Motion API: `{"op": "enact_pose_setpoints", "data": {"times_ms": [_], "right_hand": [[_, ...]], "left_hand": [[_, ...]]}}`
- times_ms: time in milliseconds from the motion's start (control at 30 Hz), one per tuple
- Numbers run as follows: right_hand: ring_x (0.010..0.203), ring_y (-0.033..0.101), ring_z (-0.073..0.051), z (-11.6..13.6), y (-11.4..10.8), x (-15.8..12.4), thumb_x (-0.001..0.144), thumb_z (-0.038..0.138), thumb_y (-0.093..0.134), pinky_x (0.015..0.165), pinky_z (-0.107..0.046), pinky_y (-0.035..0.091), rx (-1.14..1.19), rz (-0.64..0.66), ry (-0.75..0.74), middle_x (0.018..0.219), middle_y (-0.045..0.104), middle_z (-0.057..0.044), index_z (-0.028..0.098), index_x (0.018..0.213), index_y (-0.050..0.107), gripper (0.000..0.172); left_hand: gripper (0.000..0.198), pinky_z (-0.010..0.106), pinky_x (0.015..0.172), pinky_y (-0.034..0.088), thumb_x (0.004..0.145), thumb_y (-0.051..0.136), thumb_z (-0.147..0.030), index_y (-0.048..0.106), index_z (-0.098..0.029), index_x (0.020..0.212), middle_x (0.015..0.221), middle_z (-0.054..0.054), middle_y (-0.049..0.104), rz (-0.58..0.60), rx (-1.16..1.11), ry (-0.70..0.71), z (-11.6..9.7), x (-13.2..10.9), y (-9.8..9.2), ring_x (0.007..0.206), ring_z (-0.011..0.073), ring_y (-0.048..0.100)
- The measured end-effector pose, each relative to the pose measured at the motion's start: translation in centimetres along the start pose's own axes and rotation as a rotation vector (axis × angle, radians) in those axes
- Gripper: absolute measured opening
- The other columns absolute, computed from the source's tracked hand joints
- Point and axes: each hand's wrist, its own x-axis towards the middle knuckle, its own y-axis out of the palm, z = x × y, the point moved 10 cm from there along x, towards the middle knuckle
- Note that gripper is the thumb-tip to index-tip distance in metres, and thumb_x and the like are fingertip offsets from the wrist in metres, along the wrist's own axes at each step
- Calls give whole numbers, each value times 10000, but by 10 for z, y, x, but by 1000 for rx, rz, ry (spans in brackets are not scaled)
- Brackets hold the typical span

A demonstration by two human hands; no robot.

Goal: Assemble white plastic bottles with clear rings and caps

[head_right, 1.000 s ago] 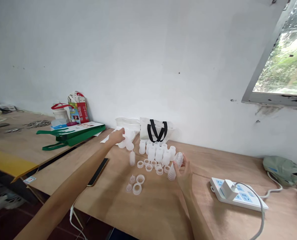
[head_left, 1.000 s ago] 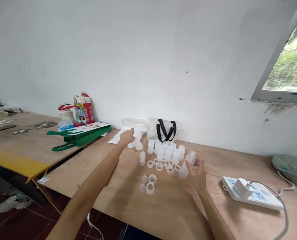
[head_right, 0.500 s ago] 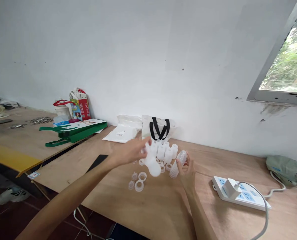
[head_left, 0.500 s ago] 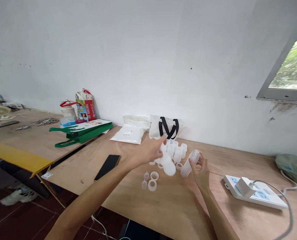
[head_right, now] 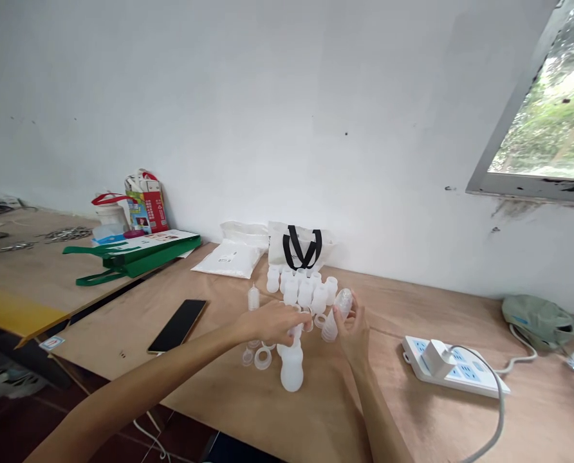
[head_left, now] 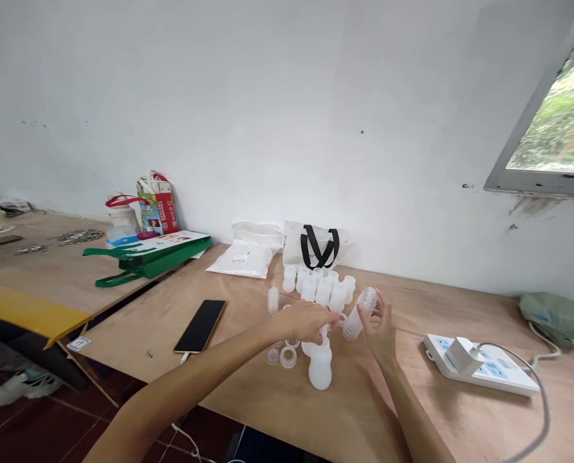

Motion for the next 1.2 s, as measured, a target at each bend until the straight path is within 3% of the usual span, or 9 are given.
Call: {"op": "enact_pose_setpoints", "data": {"times_ms": [267, 400, 767, 967, 1200], "right_hand": [[868, 696, -252, 0, 2, -1, 869, 636, 634, 711, -378, 570, -10, 15, -17, 1311, 675, -153, 247, 1471, 461, 737], [870, 690, -255, -2, 2, -1, 877, 635, 627, 740, -400, 566, -20, 19, -23, 1291, 682, -152, 239, 1473, 458, 735], [855, 690, -259, 0, 4, -1, 891, 629, 617, 746, -425, 575, -16, 32, -41, 1260, 693, -155, 237, 1459, 475, 705], [871, 693, -260, -1, 4, 0, 884, 641, 623, 742, -412, 568, -17, 31, -30, 1255, 689, -151, 239, 1447, 493, 704], [848, 696, -249, -3, 4, 0, 876, 654, 629, 745, -405, 567, -16, 29, -16, 1260, 691, -141, 253, 1447, 493, 711]], "left_hand": [[222, 295, 671, 444, 852, 680, -360, 655, -328, 1070, 986, -12, 726, 177, -34, 49, -8, 11, 18, 944, 250, 685], [188, 291, 681, 446, 820, 719, -329, 679, -322, 1004, 954, -29, 731, 213, -34, 53, -15, 15, 23, 907, 232, 685], [273, 334, 754, 491, 781, 686, -126, 700, -300, 990, 1002, 14, 752, 67, 102, 35, -13, 16, 16, 947, 253, 688], [272, 315, 702, 475, 784, 714, -197, 694, -290, 1039, 1024, 20, 739, 58, 80, 57, -6, 14, 13, 964, 267, 689], [169, 272, 676, 429, 854, 659, -300, 680, -279, 1020, 955, -13, 716, 20, -80, 45, 10, 7, 9, 930, 224, 670]]}}
